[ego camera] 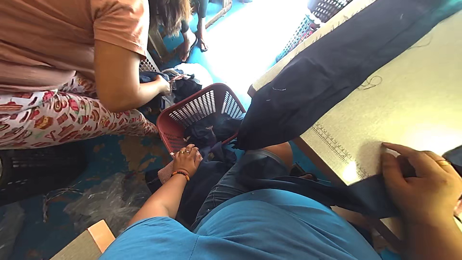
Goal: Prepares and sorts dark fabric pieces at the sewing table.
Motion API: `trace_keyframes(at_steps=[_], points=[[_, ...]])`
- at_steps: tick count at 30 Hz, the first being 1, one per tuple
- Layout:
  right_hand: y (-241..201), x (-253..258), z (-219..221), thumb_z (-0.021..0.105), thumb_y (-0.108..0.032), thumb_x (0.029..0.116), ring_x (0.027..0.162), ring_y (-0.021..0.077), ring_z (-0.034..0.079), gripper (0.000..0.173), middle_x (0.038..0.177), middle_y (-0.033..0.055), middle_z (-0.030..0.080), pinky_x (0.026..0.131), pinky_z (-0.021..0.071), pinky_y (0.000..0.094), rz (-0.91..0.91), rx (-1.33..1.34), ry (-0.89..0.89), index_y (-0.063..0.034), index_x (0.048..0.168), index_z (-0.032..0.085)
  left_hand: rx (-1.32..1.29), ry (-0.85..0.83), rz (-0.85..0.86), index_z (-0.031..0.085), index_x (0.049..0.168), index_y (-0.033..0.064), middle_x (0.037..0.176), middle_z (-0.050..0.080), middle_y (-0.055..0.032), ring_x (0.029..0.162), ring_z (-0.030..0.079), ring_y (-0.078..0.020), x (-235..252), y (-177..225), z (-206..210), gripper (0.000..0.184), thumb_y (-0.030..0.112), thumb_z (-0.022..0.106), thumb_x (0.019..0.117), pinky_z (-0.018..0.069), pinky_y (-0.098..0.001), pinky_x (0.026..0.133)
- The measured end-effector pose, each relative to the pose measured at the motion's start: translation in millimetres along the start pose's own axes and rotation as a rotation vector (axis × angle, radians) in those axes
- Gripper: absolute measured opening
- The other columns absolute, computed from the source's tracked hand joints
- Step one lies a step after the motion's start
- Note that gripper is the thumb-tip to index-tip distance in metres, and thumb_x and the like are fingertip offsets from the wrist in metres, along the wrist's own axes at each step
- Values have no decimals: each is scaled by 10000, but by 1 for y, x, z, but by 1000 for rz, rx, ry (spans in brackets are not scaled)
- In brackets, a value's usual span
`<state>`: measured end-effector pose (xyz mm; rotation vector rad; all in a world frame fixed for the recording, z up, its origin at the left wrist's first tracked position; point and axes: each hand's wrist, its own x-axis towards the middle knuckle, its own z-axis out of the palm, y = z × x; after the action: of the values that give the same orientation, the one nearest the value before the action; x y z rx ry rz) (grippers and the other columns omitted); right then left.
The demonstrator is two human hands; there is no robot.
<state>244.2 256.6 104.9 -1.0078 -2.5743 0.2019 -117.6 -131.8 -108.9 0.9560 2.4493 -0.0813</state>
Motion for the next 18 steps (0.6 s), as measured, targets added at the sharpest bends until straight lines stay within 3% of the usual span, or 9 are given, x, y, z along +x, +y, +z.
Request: trace_keyframes(at_steps=[18], points=[[-1,2,-1,514,-220,1034,720,283,543,341,794,194,616,734,433,414,-46,-11,18,1,1194,718,-23,10,21,560,1443,194,1588,452,-64,1437,445,-329,-1,-1,-1,526,457,311,1062,358,-553,1139]])
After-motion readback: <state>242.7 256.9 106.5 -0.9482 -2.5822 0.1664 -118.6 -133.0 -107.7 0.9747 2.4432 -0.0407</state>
